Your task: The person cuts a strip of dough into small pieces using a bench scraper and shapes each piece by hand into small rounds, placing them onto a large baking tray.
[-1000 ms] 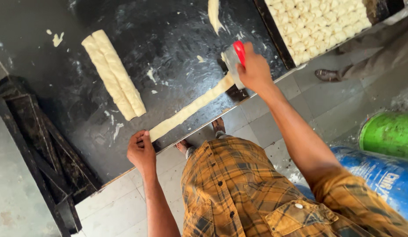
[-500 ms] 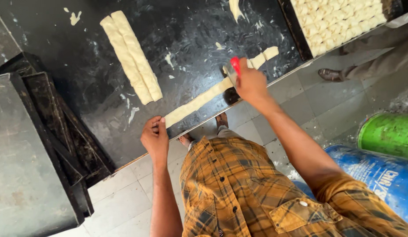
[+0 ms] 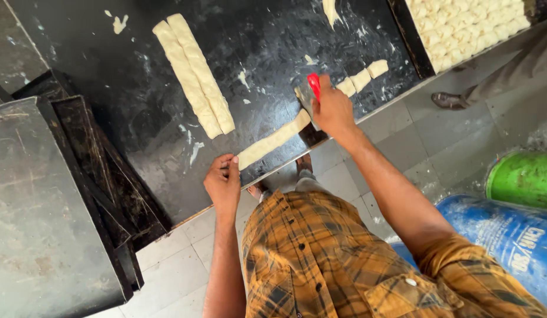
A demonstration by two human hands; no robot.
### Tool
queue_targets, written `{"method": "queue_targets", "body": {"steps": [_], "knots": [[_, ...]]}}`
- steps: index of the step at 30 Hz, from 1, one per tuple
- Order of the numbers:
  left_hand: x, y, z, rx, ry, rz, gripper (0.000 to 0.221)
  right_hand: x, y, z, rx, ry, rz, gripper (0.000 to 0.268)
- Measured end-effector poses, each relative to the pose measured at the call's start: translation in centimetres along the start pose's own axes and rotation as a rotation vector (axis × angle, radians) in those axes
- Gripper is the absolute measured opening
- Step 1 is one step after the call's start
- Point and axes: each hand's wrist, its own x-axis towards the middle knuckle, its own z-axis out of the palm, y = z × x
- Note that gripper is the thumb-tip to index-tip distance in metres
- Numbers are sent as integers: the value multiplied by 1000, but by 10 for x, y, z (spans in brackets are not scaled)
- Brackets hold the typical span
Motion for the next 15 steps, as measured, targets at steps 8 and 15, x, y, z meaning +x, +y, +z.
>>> {"method": "queue_targets", "body": {"steps": [8, 15], "knots": [[1, 2, -7, 30, -54, 21, 24, -33, -30, -5, 40, -57, 9, 41], [-1, 4, -12, -9, -89, 45, 24, -8, -41, 13, 41, 40, -109, 44]]}}
